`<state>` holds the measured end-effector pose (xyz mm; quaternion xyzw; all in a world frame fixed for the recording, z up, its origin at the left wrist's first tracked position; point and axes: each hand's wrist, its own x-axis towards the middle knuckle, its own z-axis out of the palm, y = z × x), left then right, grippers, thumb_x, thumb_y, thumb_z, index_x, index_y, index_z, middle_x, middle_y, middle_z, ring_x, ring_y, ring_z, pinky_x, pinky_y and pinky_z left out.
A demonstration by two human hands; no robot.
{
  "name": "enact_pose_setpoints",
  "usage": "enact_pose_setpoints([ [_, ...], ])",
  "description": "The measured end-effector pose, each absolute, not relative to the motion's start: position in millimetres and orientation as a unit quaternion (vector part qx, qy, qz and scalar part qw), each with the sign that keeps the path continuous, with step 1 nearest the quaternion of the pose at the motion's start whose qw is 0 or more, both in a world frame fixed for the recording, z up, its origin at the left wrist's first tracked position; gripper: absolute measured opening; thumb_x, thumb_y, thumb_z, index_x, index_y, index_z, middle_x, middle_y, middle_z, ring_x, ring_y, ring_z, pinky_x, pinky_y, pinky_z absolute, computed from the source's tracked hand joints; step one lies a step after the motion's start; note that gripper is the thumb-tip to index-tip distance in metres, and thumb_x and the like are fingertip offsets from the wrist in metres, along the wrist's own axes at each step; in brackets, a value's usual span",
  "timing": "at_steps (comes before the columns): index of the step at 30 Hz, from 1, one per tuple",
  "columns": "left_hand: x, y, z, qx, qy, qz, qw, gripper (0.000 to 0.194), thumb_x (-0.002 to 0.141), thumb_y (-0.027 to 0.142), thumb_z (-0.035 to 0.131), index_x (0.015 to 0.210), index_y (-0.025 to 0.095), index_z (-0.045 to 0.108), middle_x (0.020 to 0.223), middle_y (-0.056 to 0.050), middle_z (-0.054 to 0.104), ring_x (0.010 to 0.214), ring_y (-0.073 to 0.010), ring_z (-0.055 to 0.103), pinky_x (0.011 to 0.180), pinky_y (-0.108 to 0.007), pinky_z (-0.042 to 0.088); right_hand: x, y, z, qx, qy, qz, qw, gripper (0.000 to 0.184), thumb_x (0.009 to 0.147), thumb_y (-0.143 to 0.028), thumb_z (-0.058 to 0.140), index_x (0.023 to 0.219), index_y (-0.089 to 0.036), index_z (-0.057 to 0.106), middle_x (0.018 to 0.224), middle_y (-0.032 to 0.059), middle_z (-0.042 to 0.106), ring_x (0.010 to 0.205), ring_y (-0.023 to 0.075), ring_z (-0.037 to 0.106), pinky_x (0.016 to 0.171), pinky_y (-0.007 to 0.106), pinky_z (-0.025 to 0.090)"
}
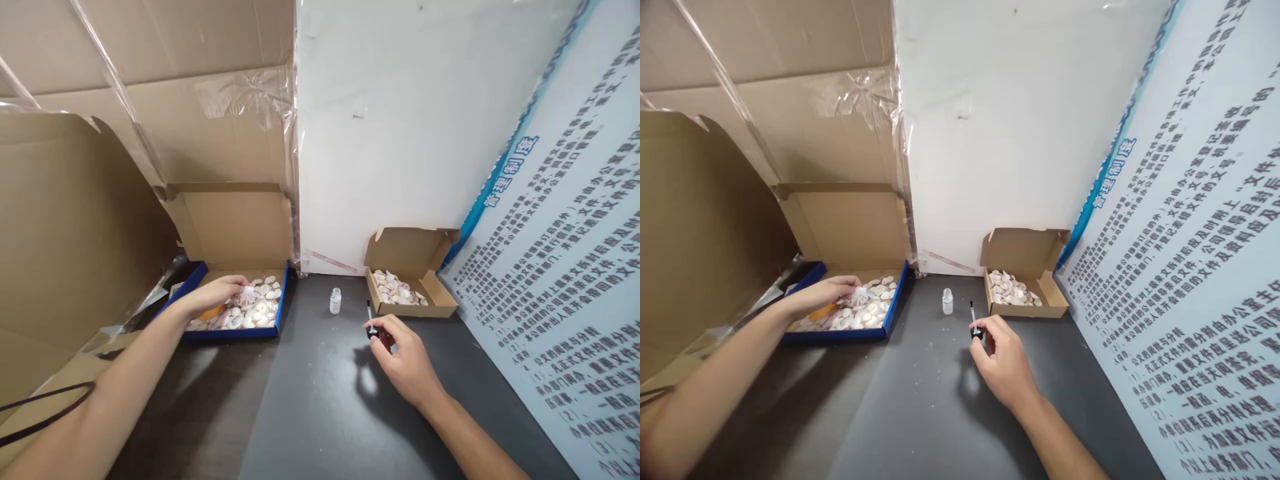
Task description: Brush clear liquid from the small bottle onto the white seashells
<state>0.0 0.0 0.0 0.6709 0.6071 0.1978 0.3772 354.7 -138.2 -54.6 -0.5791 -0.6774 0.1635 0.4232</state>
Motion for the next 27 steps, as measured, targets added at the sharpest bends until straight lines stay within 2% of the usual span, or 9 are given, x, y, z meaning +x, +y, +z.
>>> enact_pose_setpoints([
  [6, -2.6, 8.4, -10.7, 0.684, 0.623, 0.169, 0.339, 0.025, 0.056, 0.035, 0.049, 0.073, 0.019, 0.056, 0.064, 0.000, 0.056, 0.062, -0.0172, 0.050, 0.058, -0.025, 0.036, 354.5, -136.6, -57.2, -0.573, -0.677, 0.155, 0.435, 0.023, 0.080, -0.021, 0.050, 0.093, -0.018, 0.069, 0.079, 0.0033, 0.059, 0.060, 0.0147, 0.051, 0.059, 0.027, 0.044],
  [8, -0.7, 10.9, -9.6, 0.696, 0.627, 0.169, 0.306, 0.028, 0.059, 0.038, 0.049, 0.077, 0.019, 0.057, 0.067, -0.001, 0.058, 0.066, -0.0189, 0.052, 0.062, -0.027, 0.039, 353.2, -136.9, -57.5, -0.571, -0.677, 0.154, 0.439, 0.025, 0.080, -0.020, 0.049, 0.095, -0.017, 0.069, 0.081, 0.0034, 0.059, 0.062, 0.0144, 0.051, 0.060, 0.027, 0.044],
  [11, 17.9, 8.6, 3.3, 0.741, 0.616, 0.175, 0.201, 0.031, 0.067, 0.045, 0.048, 0.081, 0.018, 0.057, 0.079, -0.005, 0.064, 0.078, -0.0228, 0.058, 0.069, -0.029, 0.042, 351.7, -137.2, -57.2, -0.559, -0.672, 0.161, 0.459, 0.025, 0.083, -0.019, 0.047, 0.096, -0.017, 0.068, 0.085, 0.0038, 0.059, 0.064, 0.0140, 0.053, 0.061, 0.026, 0.045],
  [14, 64.3, -5.1, 24.7, 0.787, 0.562, 0.196, 0.162, 0.032, 0.078, 0.043, 0.045, 0.095, 0.018, 0.057, 0.095, -0.006, 0.065, 0.088, -0.0231, 0.059, 0.077, -0.030, 0.043, 358.3, -135.4, -54.1, -0.536, -0.657, 0.140, 0.511, 0.023, 0.085, -0.020, 0.048, 0.099, -0.016, 0.066, 0.086, 0.0041, 0.058, 0.065, 0.0138, 0.054, 0.059, 0.025, 0.046],
  [16, 107.5, -18.1, 36.1, 0.824, 0.504, 0.189, 0.176, 0.030, 0.083, 0.038, 0.042, 0.101, 0.019, 0.056, 0.098, -0.005, 0.065, 0.090, -0.0222, 0.059, 0.079, -0.030, 0.043, 370.4, -132.0, -51.5, -0.532, -0.629, 0.097, 0.559, 0.021, 0.086, -0.021, 0.050, 0.100, -0.016, 0.065, 0.088, 0.0048, 0.059, 0.065, 0.0139, 0.054, 0.058, 0.026, 0.046],
  [19, 176.9, -31.9, 39.9, 0.877, 0.418, 0.139, 0.194, 0.025, 0.086, 0.029, 0.041, 0.102, 0.020, 0.058, 0.094, -0.005, 0.066, 0.085, -0.0212, 0.059, 0.075, -0.030, 0.042, 395.7, -123.9, -51.7, -0.564, -0.550, 0.029, 0.615, 0.020, 0.086, -0.025, 0.054, 0.102, -0.016, 0.063, 0.096, 0.0071, 0.061, 0.069, 0.0145, 0.057, 0.060, 0.027, 0.048],
  [21, 219.3, -32.6, 33.4, 0.907, 0.366, 0.113, 0.176, 0.022, 0.084, 0.021, 0.042, 0.096, 0.019, 0.061, 0.096, -0.008, 0.066, 0.088, -0.0219, 0.060, 0.077, -0.030, 0.042, 410.6, -118.3, -55.6, -0.591, -0.507, 0.005, 0.627, 0.022, 0.086, -0.029, 0.056, 0.102, -0.015, 0.062, 0.098, 0.0086, 0.062, 0.068, 0.0148, 0.057, 0.059, 0.027, 0.049],
  [24, 270.0, -22.8, 16.5, 0.914, 0.354, 0.111, 0.166, 0.020, 0.083, 0.017, 0.044, 0.087, 0.016, 0.064, 0.099, -0.013, 0.066, 0.095, -0.0253, 0.061, 0.082, -0.032, 0.043, 422.1, -112.1, -63.7, -0.603, -0.491, -0.004, 0.629, 0.025, 0.086, -0.032, 0.058, 0.102, -0.014, 0.061, 0.095, 0.0087, 0.062, 0.066, 0.0145, 0.057, 0.059, 0.028, 0.050],
  [27, 300.8, -11.2, 0.2, 0.903, 0.380, 0.119, 0.161, 0.022, 0.085, 0.017, 0.045, 0.088, 0.013, 0.066, 0.105, -0.019, 0.065, 0.100, -0.0303, 0.061, 0.085, -0.036, 0.044, 422.5, -109.4, -68.9, -0.601, -0.499, -0.008, 0.624, 0.022, 0.085, -0.032, 0.058, 0.100, -0.016, 0.061, 0.088, 0.0061, 0.061, 0.062, 0.0138, 0.054, 0.060, 0.029, 0.050],
])
